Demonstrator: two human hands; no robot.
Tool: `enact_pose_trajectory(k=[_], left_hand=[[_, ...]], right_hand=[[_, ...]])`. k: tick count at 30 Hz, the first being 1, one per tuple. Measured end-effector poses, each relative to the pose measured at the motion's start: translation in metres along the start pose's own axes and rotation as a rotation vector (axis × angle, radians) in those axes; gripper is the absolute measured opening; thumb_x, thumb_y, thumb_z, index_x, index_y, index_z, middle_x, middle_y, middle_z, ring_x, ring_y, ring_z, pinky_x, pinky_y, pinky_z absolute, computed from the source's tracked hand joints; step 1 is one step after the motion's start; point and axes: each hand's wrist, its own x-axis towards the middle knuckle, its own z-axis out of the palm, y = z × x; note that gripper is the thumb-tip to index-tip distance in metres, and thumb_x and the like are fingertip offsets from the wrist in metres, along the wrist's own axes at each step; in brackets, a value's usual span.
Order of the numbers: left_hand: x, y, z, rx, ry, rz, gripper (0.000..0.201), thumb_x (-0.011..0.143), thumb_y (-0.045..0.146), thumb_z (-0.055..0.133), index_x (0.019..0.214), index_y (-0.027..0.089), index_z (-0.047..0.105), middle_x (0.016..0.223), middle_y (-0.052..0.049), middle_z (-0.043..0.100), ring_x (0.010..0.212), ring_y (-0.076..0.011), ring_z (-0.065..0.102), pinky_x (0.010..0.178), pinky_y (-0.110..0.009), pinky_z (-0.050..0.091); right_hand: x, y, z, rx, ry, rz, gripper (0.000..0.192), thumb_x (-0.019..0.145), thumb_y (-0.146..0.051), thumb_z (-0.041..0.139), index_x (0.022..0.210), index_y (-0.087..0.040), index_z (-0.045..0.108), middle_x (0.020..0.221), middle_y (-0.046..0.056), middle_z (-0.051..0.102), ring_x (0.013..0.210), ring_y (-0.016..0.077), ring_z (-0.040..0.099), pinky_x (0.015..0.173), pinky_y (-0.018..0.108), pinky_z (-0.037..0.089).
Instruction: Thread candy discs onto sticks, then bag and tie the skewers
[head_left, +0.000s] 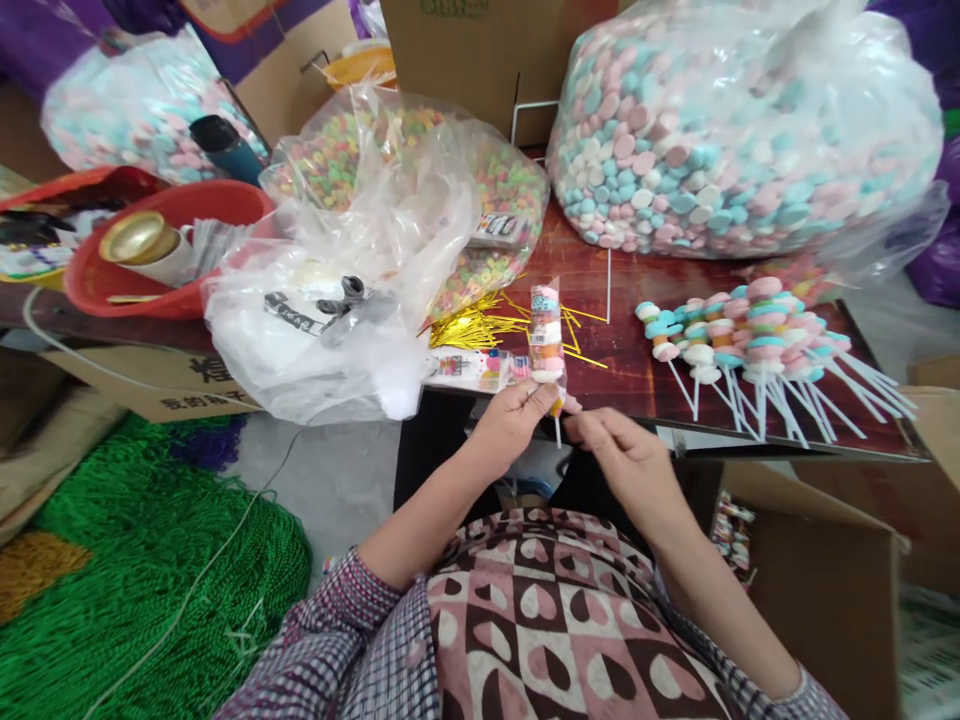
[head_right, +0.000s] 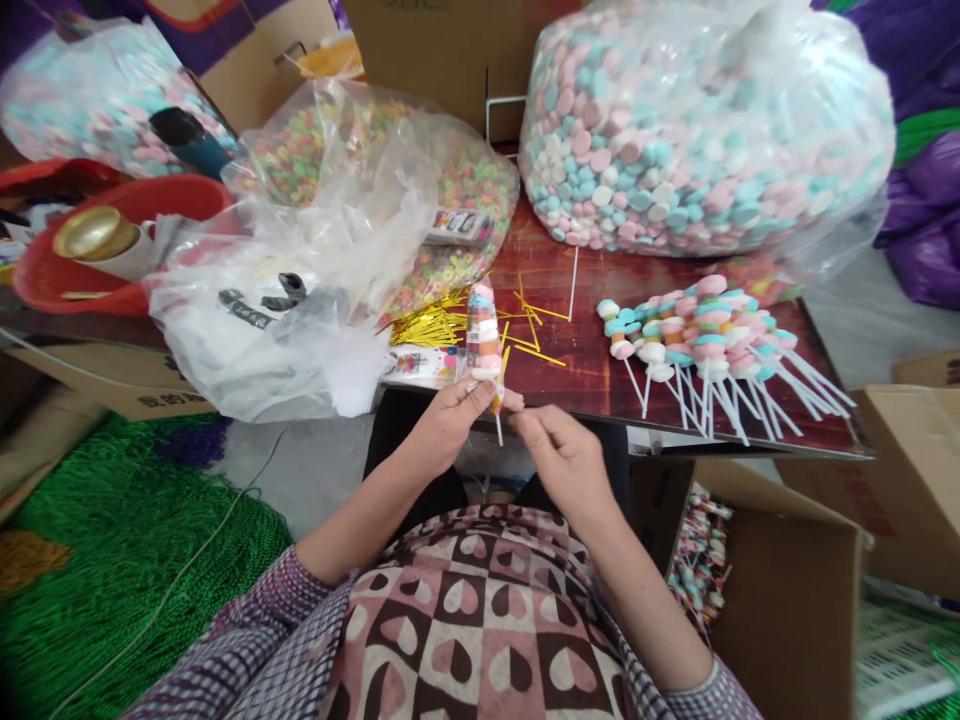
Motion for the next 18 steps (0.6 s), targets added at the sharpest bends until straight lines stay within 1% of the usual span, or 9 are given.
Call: enact_pose_trajectory(k=[2, 4, 5, 7, 9, 10, 13, 15, 18], left_hand=[[-0.001, 0.003, -0.003, 0.282, -0.018, 0.04, 0.038, 0.094, 0.045, 0.048, 0.075, 0.016, 0.064, 0.078, -0.005, 0.068, 0.077, -0.0165, 0.062, 0.079, -0.031, 0.048], [-0.004, 0.004, -0.003, 0.504, -0.092, 0.066, 0.035, 0.095, 0.04, 0.046, 0.075, 0.017, 0.063, 0.07, -0.003, 0.064, 0.067, -0.015, 0.057, 0.069, -0.028, 0.043], [-0.005, 0.003, -0.002, 0.562, -0.116, 0.077, 0.034, 0.095, 0.039, 0.045, 0.075, 0.018, 0.062, 0.067, -0.002, 0.062, 0.063, -0.0144, 0.055, 0.065, -0.028, 0.04], [-0.008, 0.002, 0.001, 0.58, -0.12, 0.063, 0.033, 0.096, 0.039, 0.044, 0.078, 0.018, 0.062, 0.064, -0.001, 0.059, 0.062, -0.0136, 0.052, 0.064, -0.027, 0.038], [-0.011, 0.0, 0.002, 0.455, -0.125, -0.008, 0.03, 0.093, 0.045, 0.051, 0.087, 0.018, 0.064, 0.069, 0.0, 0.061, 0.065, -0.0134, 0.054, 0.066, -0.027, 0.039], [-0.011, -0.001, 0.002, 0.329, -0.152, -0.06, 0.033, 0.091, 0.049, 0.055, 0.094, 0.018, 0.064, 0.075, -0.001, 0.064, 0.07, -0.0136, 0.056, 0.069, -0.027, 0.042], [-0.012, 0.0, -0.002, -0.152, -0.278, -0.223, 0.059, 0.081, 0.069, 0.059, 0.108, 0.016, 0.06, 0.093, -0.007, 0.068, 0.081, -0.0162, 0.063, 0.073, -0.028, 0.048], [-0.012, 0.002, -0.004, -0.332, -0.32, -0.305, 0.064, 0.078, 0.074, 0.059, 0.102, 0.015, 0.058, 0.086, -0.008, 0.067, 0.075, -0.0163, 0.065, 0.068, -0.028, 0.05], [-0.013, 0.005, -0.003, -0.355, -0.346, -0.366, 0.052, 0.076, 0.063, 0.07, 0.093, 0.015, 0.056, 0.065, 0.002, 0.056, 0.054, -0.0107, 0.058, 0.055, -0.023, 0.045]], right_hand=[[0.008, -0.002, -0.007, 0.121, 0.105, -0.006, 0.03, 0.086, -0.047, 0.068, 0.103, -0.022, 0.071, 0.1, 0.007, 0.073, 0.09, 0.02, 0.067, 0.076, 0.031, 0.053], [0.016, -0.007, -0.006, 0.294, 0.096, 0.009, 0.042, 0.082, -0.046, 0.073, 0.118, -0.025, 0.064, 0.111, 0.007, 0.073, 0.099, 0.0215, 0.069, 0.082, 0.034, 0.055], [0.02, -0.01, -0.003, 0.358, 0.071, 0.019, 0.045, 0.08, -0.045, 0.075, 0.118, -0.025, 0.063, 0.112, 0.007, 0.073, 0.1, 0.022, 0.069, 0.085, 0.036, 0.056], [0.025, -0.016, 0.003, 0.437, 0.061, 0.041, 0.04, 0.077, -0.043, 0.077, 0.11, -0.025, 0.062, 0.107, 0.007, 0.074, 0.099, 0.0225, 0.07, 0.089, 0.039, 0.056], [0.028, -0.018, 0.009, 0.49, 0.085, 0.069, 0.035, 0.077, -0.043, 0.077, 0.102, -0.024, 0.061, 0.103, 0.006, 0.074, 0.097, 0.0226, 0.072, 0.087, 0.039, 0.057], [0.029, -0.018, 0.01, 0.511, 0.092, 0.077, 0.034, 0.077, -0.042, 0.077, 0.099, -0.024, 0.06, 0.102, 0.006, 0.074, 0.095, 0.0224, 0.072, 0.085, 0.038, 0.058], [0.029, -0.016, 0.011, 0.557, 0.077, 0.097, 0.034, 0.076, -0.04, 0.078, 0.1, -0.025, 0.06, 0.101, 0.005, 0.074, 0.092, 0.0209, 0.072, 0.081, 0.035, 0.058], [0.028, -0.014, 0.011, 0.57, 0.076, 0.097, 0.035, 0.075, -0.04, 0.078, 0.101, -0.025, 0.061, 0.1, 0.004, 0.074, 0.091, 0.0207, 0.072, 0.08, 0.034, 0.057], [0.028, -0.014, 0.011, 0.566, 0.064, 0.094, 0.033, 0.076, -0.042, 0.078, 0.1, -0.025, 0.062, 0.099, 0.005, 0.075, 0.091, 0.0217, 0.071, 0.076, 0.034, 0.058]])
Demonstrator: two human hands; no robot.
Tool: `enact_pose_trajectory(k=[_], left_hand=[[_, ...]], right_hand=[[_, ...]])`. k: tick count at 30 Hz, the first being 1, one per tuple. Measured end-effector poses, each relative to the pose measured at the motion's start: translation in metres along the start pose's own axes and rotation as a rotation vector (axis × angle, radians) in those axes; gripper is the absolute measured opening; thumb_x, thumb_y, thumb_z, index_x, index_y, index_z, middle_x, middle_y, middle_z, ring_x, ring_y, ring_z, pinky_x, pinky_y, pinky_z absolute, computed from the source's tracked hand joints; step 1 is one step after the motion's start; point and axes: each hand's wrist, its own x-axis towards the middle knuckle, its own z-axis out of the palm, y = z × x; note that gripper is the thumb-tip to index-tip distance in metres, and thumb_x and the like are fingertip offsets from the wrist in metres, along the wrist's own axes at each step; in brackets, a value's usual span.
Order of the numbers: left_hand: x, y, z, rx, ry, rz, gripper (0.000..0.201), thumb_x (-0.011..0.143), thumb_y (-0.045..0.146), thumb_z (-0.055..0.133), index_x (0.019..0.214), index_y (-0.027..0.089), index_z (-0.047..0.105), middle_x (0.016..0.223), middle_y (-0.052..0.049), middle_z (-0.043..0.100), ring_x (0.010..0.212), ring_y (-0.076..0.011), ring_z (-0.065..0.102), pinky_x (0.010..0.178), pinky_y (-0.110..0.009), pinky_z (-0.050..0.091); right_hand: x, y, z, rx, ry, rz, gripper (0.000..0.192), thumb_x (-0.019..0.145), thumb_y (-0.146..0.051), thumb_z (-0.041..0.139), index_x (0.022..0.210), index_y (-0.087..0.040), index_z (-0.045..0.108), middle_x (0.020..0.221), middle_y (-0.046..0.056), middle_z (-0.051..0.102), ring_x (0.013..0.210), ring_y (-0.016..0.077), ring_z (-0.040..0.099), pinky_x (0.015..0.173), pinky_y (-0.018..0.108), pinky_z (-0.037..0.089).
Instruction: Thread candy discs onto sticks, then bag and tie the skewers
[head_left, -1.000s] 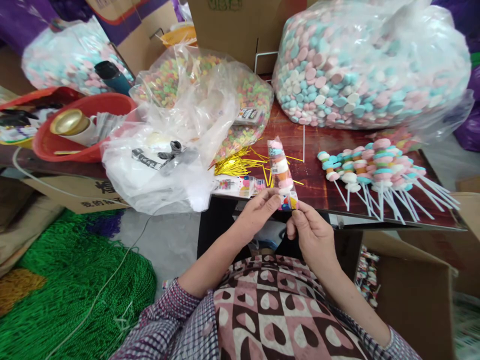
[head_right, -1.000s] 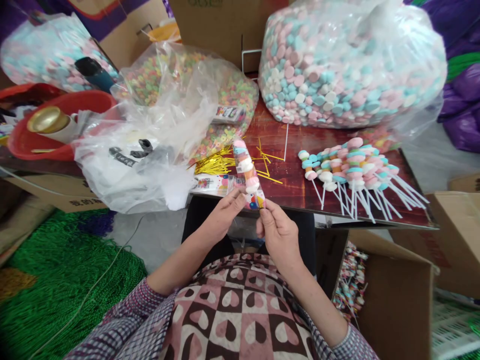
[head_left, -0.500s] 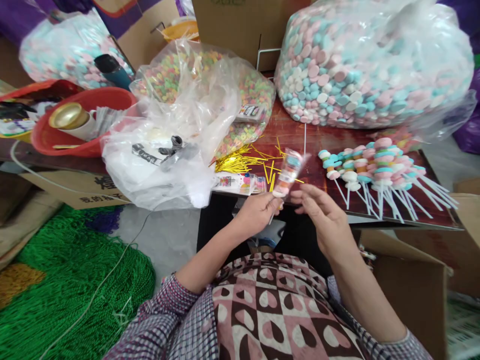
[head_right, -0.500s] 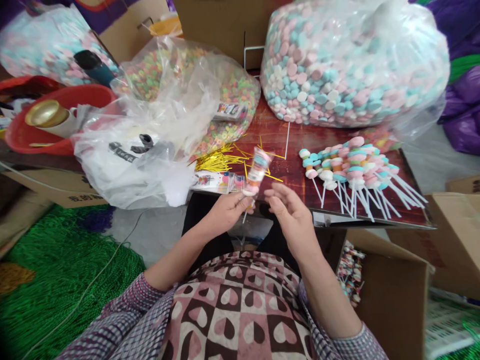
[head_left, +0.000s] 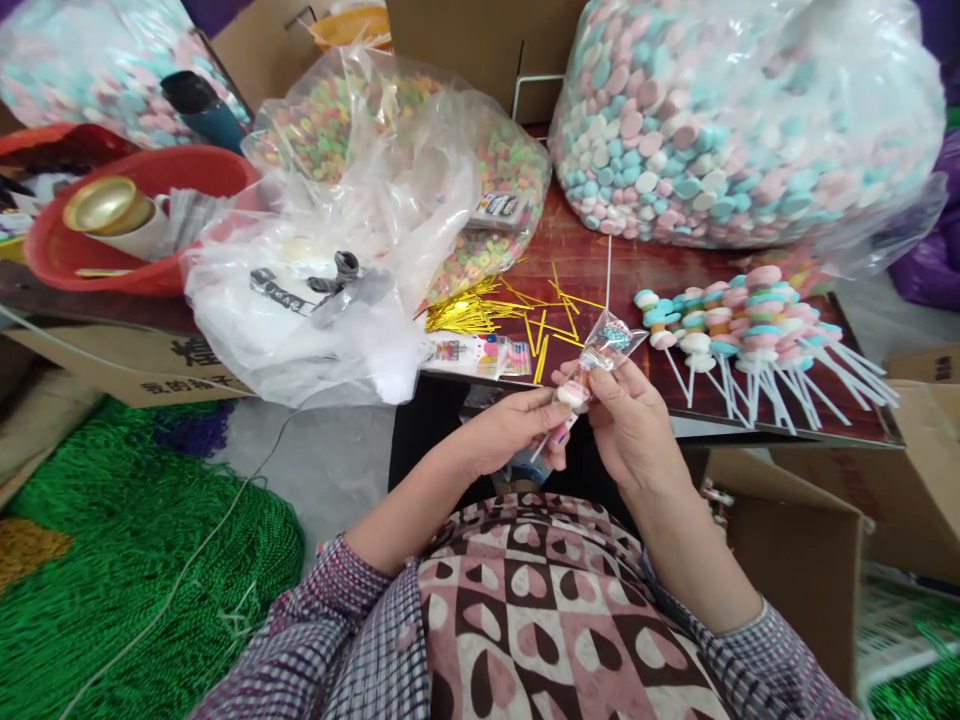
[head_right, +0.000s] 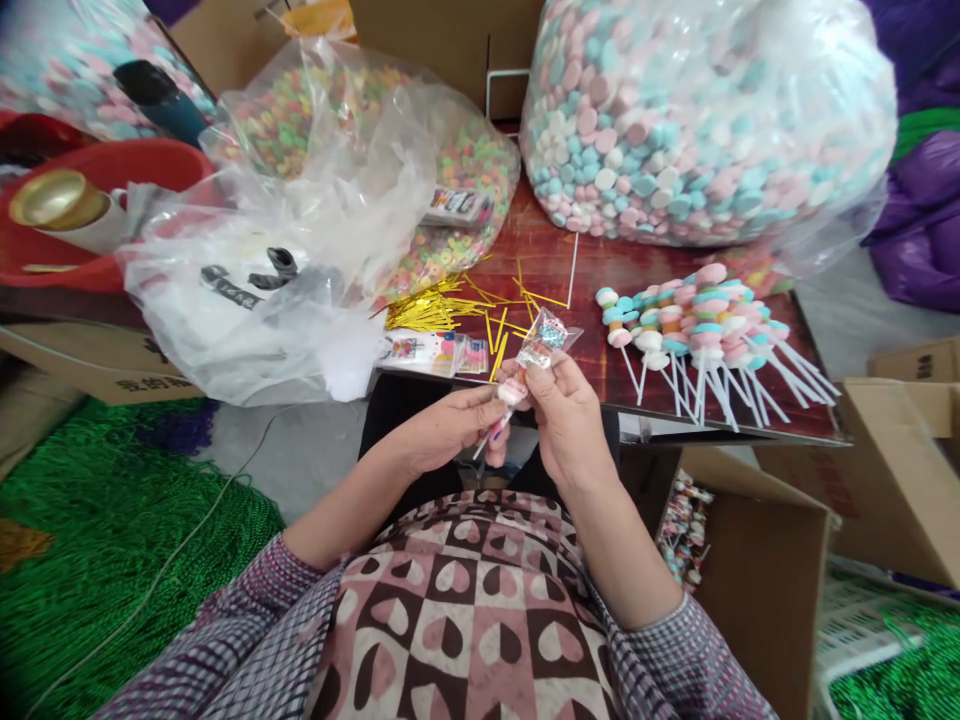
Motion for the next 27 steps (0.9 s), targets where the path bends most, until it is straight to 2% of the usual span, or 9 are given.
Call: enact_pose_trajectory(k=[2, 6, 9, 11, 15, 17, 20, 23, 27], left_hand=[[0.001, -0.001, 0.003, -0.008, 0.03, 0.005, 0.048, 0.076, 0.058, 0.073, 0.09, 0.016, 0.055, 0.057, 0.007, 0.046, 0.045, -0.0072, 0.049, 0.048, -0.021, 0.04], [0.006, -0.005, 0.009, -0.032, 0.23, 0.112, 0.043, 0.077, 0.055, 0.072, 0.087, 0.017, 0.055, 0.052, 0.01, 0.038, 0.039, -0.0047, 0.036, 0.04, -0.019, 0.032], [0.009, -0.007, 0.012, -0.018, 0.247, 0.135, 0.037, 0.081, 0.051, 0.066, 0.078, 0.017, 0.053, 0.05, 0.008, 0.039, 0.04, -0.0059, 0.039, 0.041, -0.02, 0.035], [0.008, -0.008, 0.013, -0.035, 0.224, 0.14, 0.033, 0.082, 0.047, 0.065, 0.076, 0.017, 0.052, 0.05, 0.008, 0.038, 0.04, -0.0059, 0.039, 0.042, -0.02, 0.036], [0.003, -0.01, 0.011, -0.066, 0.206, 0.1, 0.029, 0.08, 0.042, 0.067, 0.084, 0.016, 0.055, 0.053, 0.01, 0.033, 0.04, -0.0041, 0.032, 0.04, -0.019, 0.029], [0.0, -0.011, 0.009, -0.031, 0.159, 0.071, 0.029, 0.081, 0.043, 0.066, 0.087, 0.016, 0.056, 0.054, 0.009, 0.034, 0.041, -0.0041, 0.033, 0.041, -0.019, 0.03], [-0.002, -0.014, 0.005, 0.068, 0.099, 0.057, 0.036, 0.084, 0.051, 0.062, 0.092, 0.016, 0.055, 0.058, 0.006, 0.045, 0.047, -0.007, 0.047, 0.049, -0.021, 0.04], [-0.002, -0.016, 0.005, 0.14, 0.141, 0.064, 0.045, 0.081, 0.059, 0.063, 0.093, 0.016, 0.052, 0.071, 0.0, 0.056, 0.058, -0.0098, 0.057, 0.051, -0.021, 0.041], [-0.001, -0.018, 0.007, 0.136, 0.226, 0.101, 0.042, 0.082, 0.056, 0.063, 0.095, 0.017, 0.053, 0.069, 0.004, 0.046, 0.051, -0.0041, 0.035, 0.046, -0.019, 0.023]], right_hand=[[-0.001, 0.0, 0.002, 0.023, -0.012, 0.003, 0.031, 0.077, -0.042, 0.077, 0.1, -0.024, 0.066, 0.103, 0.005, 0.075, 0.092, 0.022, 0.071, 0.075, 0.033, 0.058], [-0.011, 0.003, 0.01, 0.058, -0.082, 0.061, 0.032, 0.079, -0.036, 0.077, 0.108, -0.025, 0.071, 0.11, 0.005, 0.075, 0.095, 0.0212, 0.071, 0.081, 0.034, 0.059], [-0.019, 0.008, 0.014, 0.087, -0.149, 0.183, 0.033, 0.08, -0.038, 0.075, 0.109, -0.024, 0.071, 0.104, 0.005, 0.076, 0.073, 0.0198, 0.071, 0.065, 0.035, 0.061], [-0.02, 0.009, 0.014, 0.103, -0.164, 0.208, 0.034, 0.078, -0.037, 0.076, 0.109, -0.024, 0.071, 0.105, 0.005, 0.076, 0.068, 0.0192, 0.071, 0.059, 0.034, 0.061], [-0.009, 0.0, 0.004, 0.141, -0.08, 0.035, 0.033, 0.079, -0.033, 0.076, 0.11, -0.028, 0.068, 0.123, 0.002, 0.071, 0.098, 0.0204, 0.072, 0.08, 0.034, 0.061], [-0.001, -0.005, -0.002, 0.173, -0.046, -0.046, 0.032, 0.081, -0.036, 0.075, 0.111, -0.031, 0.065, 0.123, 0.0, 0.071, 0.105, 0.0206, 0.071, 0.087, 0.038, 0.06], [0.006, -0.007, -0.005, 0.163, -0.014, -0.1, 0.035, 0.081, -0.036, 0.076, 0.112, -0.032, 0.062, 0.107, -0.003, 0.074, 0.096, 0.0194, 0.073, 0.086, 0.041, 0.061], [0.007, -0.004, -0.002, 0.135, 0.017, -0.146, 0.033, 0.079, -0.034, 0.078, 0.108, -0.03, 0.062, 0.093, -0.003, 0.075, 0.089, 0.0186, 0.074, 0.082, 0.04, 0.063], [0.005, 0.0, 0.003, 0.105, 0.074, -0.205, 0.029, 0.08, -0.034, 0.077, 0.104, -0.028, 0.063, 0.088, -0.002, 0.076, 0.09, 0.0201, 0.075, 0.079, 0.039, 0.063]])
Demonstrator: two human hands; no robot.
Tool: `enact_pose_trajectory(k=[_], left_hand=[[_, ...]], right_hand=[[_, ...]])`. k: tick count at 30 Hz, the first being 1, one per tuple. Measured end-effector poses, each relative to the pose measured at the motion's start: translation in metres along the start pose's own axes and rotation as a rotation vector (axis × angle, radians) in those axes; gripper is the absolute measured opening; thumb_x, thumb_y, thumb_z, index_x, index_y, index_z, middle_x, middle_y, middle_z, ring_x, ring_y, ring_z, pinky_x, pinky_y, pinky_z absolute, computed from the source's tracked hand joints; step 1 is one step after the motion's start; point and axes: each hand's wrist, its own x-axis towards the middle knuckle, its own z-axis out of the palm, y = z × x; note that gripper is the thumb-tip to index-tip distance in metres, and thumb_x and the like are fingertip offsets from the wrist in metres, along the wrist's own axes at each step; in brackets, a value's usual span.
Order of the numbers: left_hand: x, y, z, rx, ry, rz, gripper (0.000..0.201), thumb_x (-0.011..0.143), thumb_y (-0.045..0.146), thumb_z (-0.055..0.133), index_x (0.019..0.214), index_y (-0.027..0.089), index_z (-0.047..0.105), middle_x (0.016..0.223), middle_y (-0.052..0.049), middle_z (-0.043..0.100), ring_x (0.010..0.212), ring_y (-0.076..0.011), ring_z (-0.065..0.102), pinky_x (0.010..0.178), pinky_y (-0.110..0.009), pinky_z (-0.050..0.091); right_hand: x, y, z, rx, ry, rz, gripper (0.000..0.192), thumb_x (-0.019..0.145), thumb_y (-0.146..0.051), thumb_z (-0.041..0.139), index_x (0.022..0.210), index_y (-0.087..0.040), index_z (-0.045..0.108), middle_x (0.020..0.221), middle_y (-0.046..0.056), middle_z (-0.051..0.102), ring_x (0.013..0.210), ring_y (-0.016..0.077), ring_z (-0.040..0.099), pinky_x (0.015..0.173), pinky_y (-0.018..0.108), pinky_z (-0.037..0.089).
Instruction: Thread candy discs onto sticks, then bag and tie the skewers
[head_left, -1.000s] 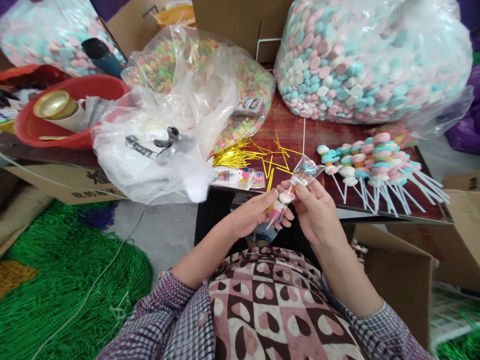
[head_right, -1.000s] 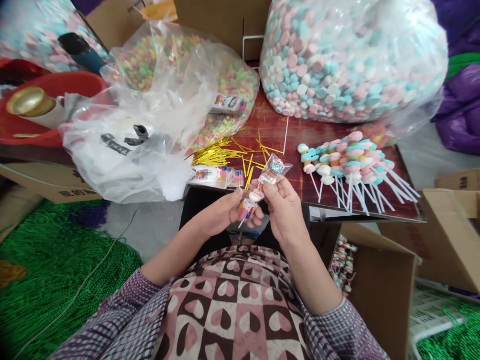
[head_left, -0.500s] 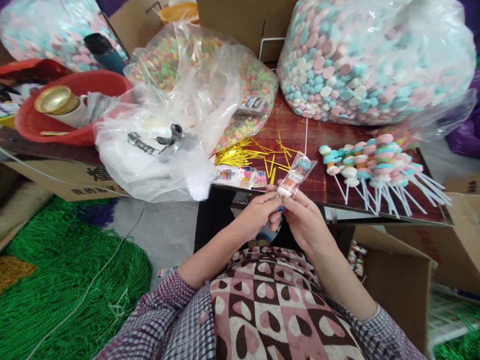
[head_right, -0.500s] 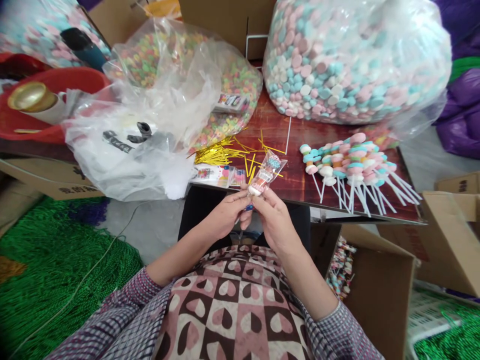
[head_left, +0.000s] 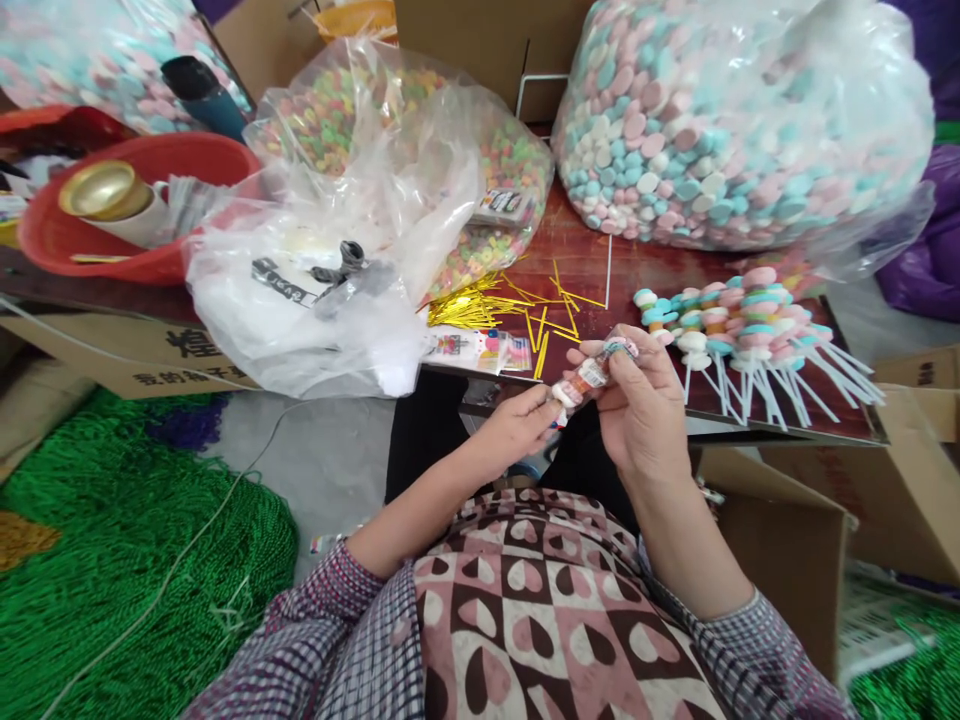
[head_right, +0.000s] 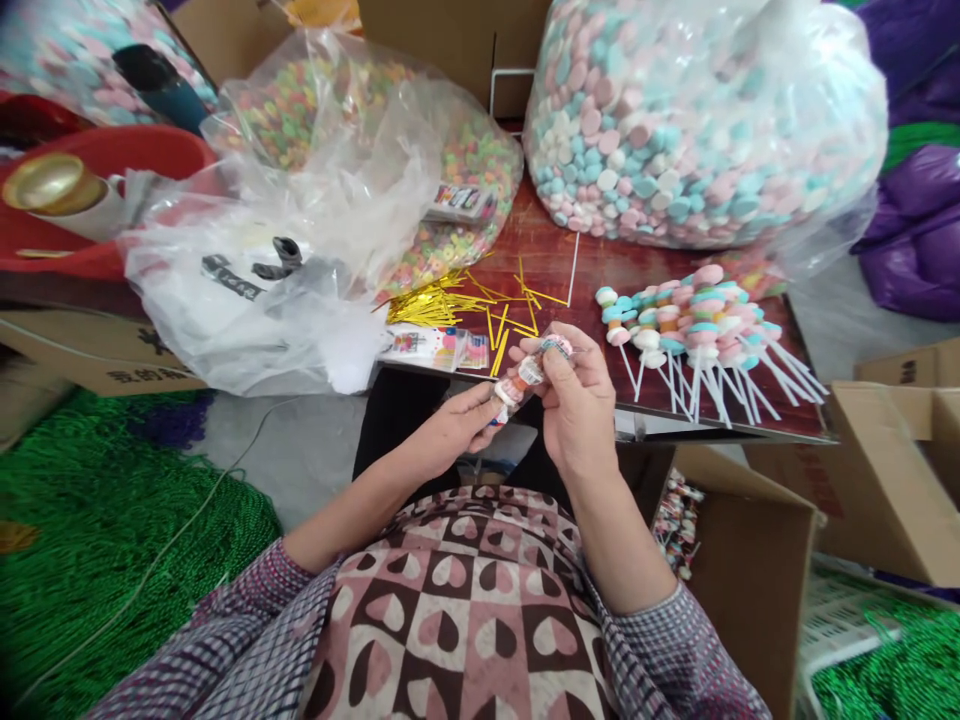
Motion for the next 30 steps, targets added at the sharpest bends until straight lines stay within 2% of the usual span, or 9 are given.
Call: enact_pose_trajectory(k=[7, 10, 14, 17, 20, 23, 27, 30], left_hand=[[-0.001, -0.001, 0.003, 0.116, 0.061, 0.05, 0.033, 0.088, 0.05, 0.057, 0.092, 0.017, 0.054, 0.066, 0.006, 0.04, 0.055, -0.0057, 0.031, 0.052, -0.02, 0.023], [0.001, -0.005, 0.001, 0.116, 0.083, 0.085, 0.034, 0.087, 0.051, 0.058, 0.09, 0.017, 0.057, 0.06, 0.007, 0.036, 0.053, -0.0059, 0.029, 0.052, -0.021, 0.023], [0.007, -0.01, 0.0, 0.116, 0.163, 0.068, 0.039, 0.085, 0.055, 0.06, 0.086, 0.016, 0.063, 0.054, 0.007, 0.039, 0.053, -0.007, 0.035, 0.054, -0.021, 0.028], [0.011, -0.012, 0.002, 0.111, 0.181, 0.056, 0.042, 0.085, 0.056, 0.06, 0.082, 0.015, 0.067, 0.05, 0.006, 0.04, 0.053, -0.008, 0.039, 0.055, -0.021, 0.03], [0.012, -0.01, 0.003, 0.104, 0.167, 0.054, 0.043, 0.085, 0.057, 0.059, 0.084, 0.015, 0.067, 0.048, 0.007, 0.038, 0.049, -0.0077, 0.037, 0.052, -0.021, 0.029], [0.007, -0.005, 0.001, 0.115, 0.1, 0.004, 0.043, 0.085, 0.059, 0.057, 0.087, 0.017, 0.063, 0.047, 0.008, 0.037, 0.044, -0.0065, 0.033, 0.048, -0.021, 0.025], [-0.003, 0.004, -0.011, 0.246, -0.041, -0.083, 0.036, 0.087, 0.051, 0.052, 0.075, 0.018, 0.056, 0.058, 0.003, 0.055, 0.046, -0.0072, 0.045, 0.047, -0.021, 0.031], [-0.008, 0.008, -0.02, 0.3, -0.023, -0.078, 0.026, 0.084, 0.037, 0.05, 0.073, 0.016, 0.059, 0.066, -0.001, 0.062, 0.056, -0.0097, 0.052, 0.057, -0.022, 0.04]], right_hand=[[0.003, 0.003, -0.002, -0.102, 0.149, -0.116, 0.023, 0.083, -0.04, 0.073, 0.097, -0.023, 0.069, 0.079, 0.001, 0.077, 0.085, 0.0221, 0.077, 0.074, 0.038, 0.064], [0.002, 0.006, -0.002, -0.107, 0.172, -0.123, 0.022, 0.083, -0.039, 0.073, 0.096, -0.022, 0.07, 0.078, 0.001, 0.077, 0.078, 0.0207, 0.076, 0.073, 0.038, 0.064], [0.0, 0.007, 0.0, -0.11, 0.187, -0.123, 0.02, 0.082, -0.037, 0.074, 0.095, -0.021, 0.071, 0.078, 0.001, 0.077, 0.07, 0.0186, 0.075, 0.071, 0.037, 0.063], [0.0, 0.007, 0.0, -0.113, 0.195, -0.122, 0.021, 0.081, -0.037, 0.075, 0.094, -0.021, 0.071, 0.075, 0.0, 0.076, 0.065, 0.0175, 0.073, 0.07, 0.037, 0.063], [0.002, 0.007, -0.002, -0.112, 0.205, -0.111, 0.02, 0.081, -0.037, 0.075, 0.093, -0.021, 0.071, 0.075, 0.0, 0.076, 0.064, 0.017, 0.072, 0.068, 0.036, 0.063], [0.006, 0.005, -0.005, -0.102, 0.209, -0.097, 0.017, 0.081, -0.035, 0.075, 0.089, -0.021, 0.071, 0.077, 0.0, 0.075, 0.064, 0.0158, 0.071, 0.065, 0.033, 0.062], [0.014, 0.002, -0.011, -0.082, 0.245, -0.149, 0.014, 0.079, -0.032, 0.075, 0.083, -0.02, 0.069, 0.078, -0.002, 0.07, 0.063, 0.0129, 0.067, 0.057, 0.027, 0.058], [0.017, 0.003, -0.013, -0.104, 0.241, -0.165, 0.014, 0.081, -0.033, 0.074, 0.083, -0.02, 0.067, 0.079, -0.003, 0.068, 0.064, 0.0121, 0.066, 0.061, 0.028, 0.059]])
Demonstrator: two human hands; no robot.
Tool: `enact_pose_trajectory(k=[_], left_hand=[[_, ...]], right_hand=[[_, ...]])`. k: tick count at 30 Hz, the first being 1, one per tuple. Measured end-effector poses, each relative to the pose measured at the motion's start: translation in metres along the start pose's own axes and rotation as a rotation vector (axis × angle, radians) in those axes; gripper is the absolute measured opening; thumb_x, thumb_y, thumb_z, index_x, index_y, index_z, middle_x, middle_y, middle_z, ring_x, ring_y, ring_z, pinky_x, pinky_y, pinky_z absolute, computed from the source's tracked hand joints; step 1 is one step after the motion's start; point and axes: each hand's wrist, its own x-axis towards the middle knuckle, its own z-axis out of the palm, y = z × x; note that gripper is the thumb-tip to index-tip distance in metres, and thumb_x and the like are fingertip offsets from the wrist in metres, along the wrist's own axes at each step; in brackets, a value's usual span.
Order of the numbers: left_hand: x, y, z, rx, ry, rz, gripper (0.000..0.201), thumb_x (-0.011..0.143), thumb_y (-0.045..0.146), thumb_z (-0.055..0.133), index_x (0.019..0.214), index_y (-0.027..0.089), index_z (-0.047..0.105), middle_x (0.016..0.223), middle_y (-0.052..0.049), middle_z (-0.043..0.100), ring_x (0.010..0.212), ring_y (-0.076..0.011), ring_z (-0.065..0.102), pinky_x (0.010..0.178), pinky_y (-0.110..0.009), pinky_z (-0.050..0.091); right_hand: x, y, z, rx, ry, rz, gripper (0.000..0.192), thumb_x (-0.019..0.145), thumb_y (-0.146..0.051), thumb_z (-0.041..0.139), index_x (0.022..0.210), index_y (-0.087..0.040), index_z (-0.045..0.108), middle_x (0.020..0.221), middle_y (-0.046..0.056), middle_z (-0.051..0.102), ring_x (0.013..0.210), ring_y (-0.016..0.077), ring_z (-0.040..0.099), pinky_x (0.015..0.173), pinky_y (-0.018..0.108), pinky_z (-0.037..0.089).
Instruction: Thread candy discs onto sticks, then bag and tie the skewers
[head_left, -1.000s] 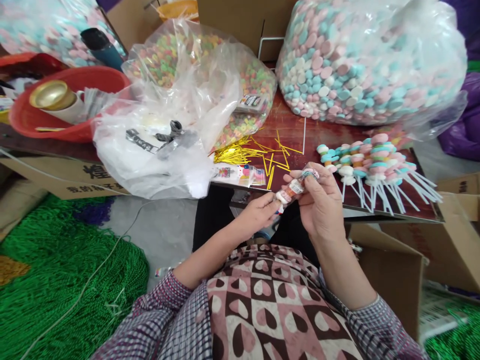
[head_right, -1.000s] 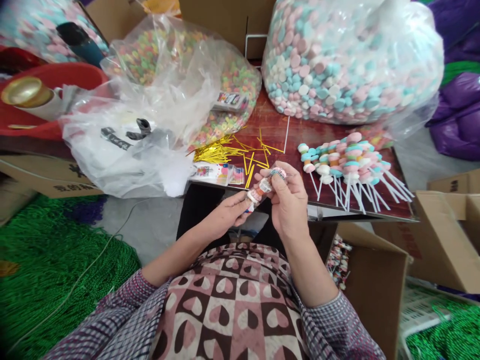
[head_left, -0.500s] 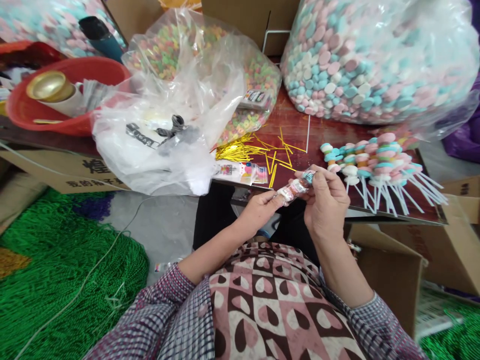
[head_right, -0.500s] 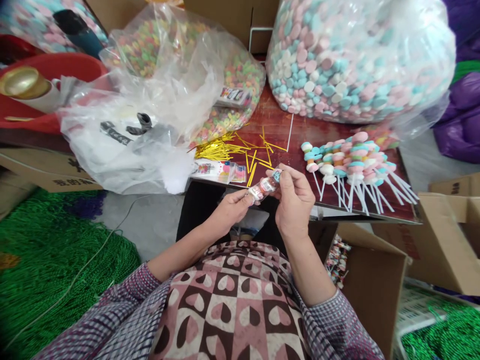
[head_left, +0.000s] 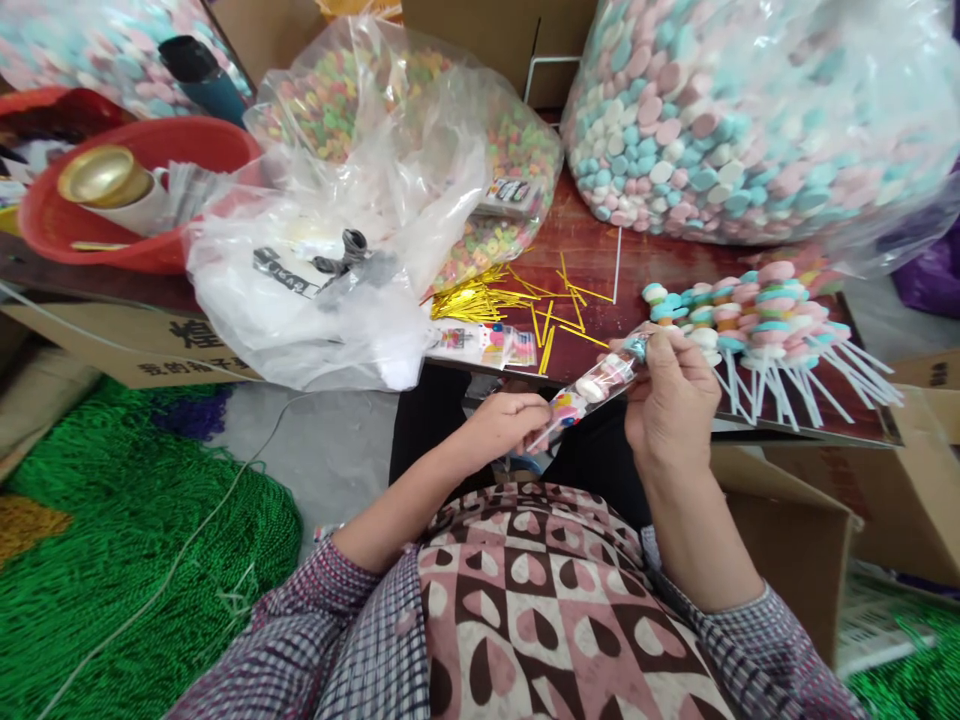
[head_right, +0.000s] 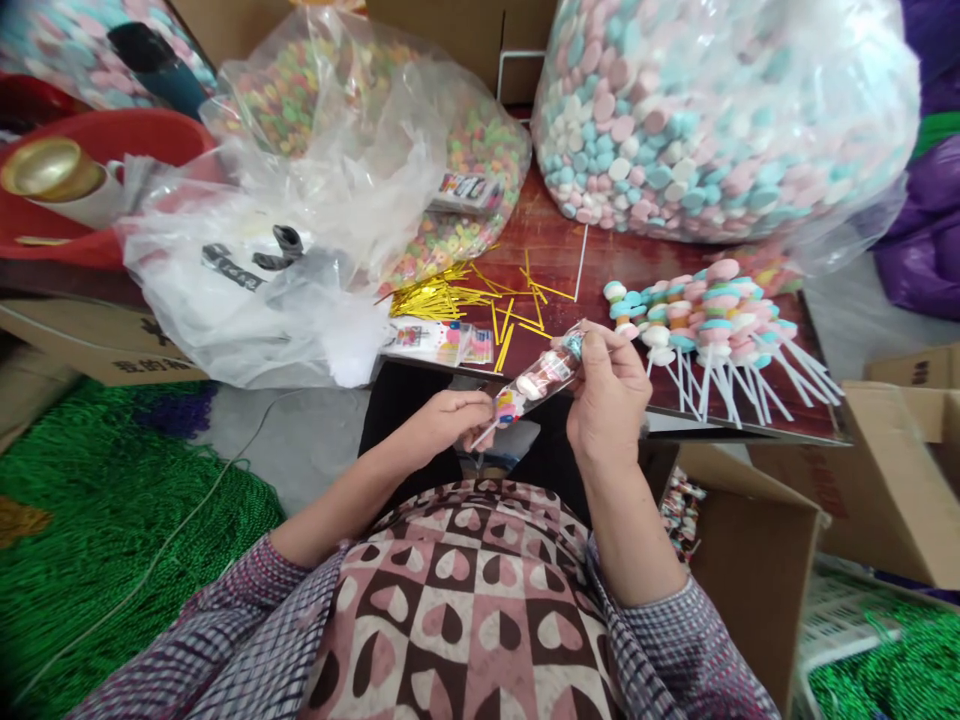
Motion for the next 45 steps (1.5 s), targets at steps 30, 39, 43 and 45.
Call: enact_pose_trajectory(k=[30, 39, 43, 45], left_hand=[[0.017, 0.003, 0.029, 0.253, 0.267, 0.173, 0.02, 0.09, 0.038, 0.058, 0.095, 0.02, 0.064, 0.072, 0.0, 0.054, 0.066, -0.0137, 0.05, 0.065, -0.024, 0.037], [0.012, -0.003, 0.01, -0.018, 0.222, 0.104, 0.03, 0.087, 0.048, 0.059, 0.083, 0.018, 0.057, 0.061, 0.004, 0.043, 0.054, -0.0087, 0.035, 0.053, -0.023, 0.026], [0.01, 0.0, -0.006, -0.242, 0.322, 0.107, 0.029, 0.085, 0.047, 0.062, 0.08, 0.018, 0.056, 0.055, 0.007, 0.039, 0.047, -0.0066, 0.031, 0.047, -0.021, 0.023], [0.009, 0.003, -0.016, -0.504, 0.316, 0.107, 0.034, 0.082, 0.05, 0.066, 0.081, 0.018, 0.054, 0.052, 0.01, 0.032, 0.04, -0.0043, 0.024, 0.042, -0.02, 0.019]], right_hand=[[-0.022, -0.005, 0.005, 0.009, -0.245, 0.222, 0.023, 0.078, -0.035, 0.079, 0.091, -0.022, 0.065, 0.061, -0.004, 0.067, 0.063, 0.0175, 0.069, 0.066, 0.034, 0.058], [-0.009, 0.004, 0.005, -0.109, -0.512, 0.287, 0.026, 0.078, -0.035, 0.08, 0.099, -0.023, 0.071, 0.087, 0.002, 0.077, 0.074, 0.0173, 0.068, 0.07, 0.032, 0.056], [0.031, 0.015, 0.012, -0.456, -0.608, 0.091, 0.023, 0.08, -0.037, 0.076, 0.097, -0.023, 0.077, 0.095, 0.003, 0.077, 0.091, 0.0219, 0.07, 0.088, 0.04, 0.054], [0.056, 0.016, 0.018, -0.776, -0.566, -0.135, 0.019, 0.087, -0.032, 0.066, 0.098, -0.023, 0.078, 0.101, 0.004, 0.077, 0.098, 0.0236, 0.069, 0.094, 0.041, 0.051]])
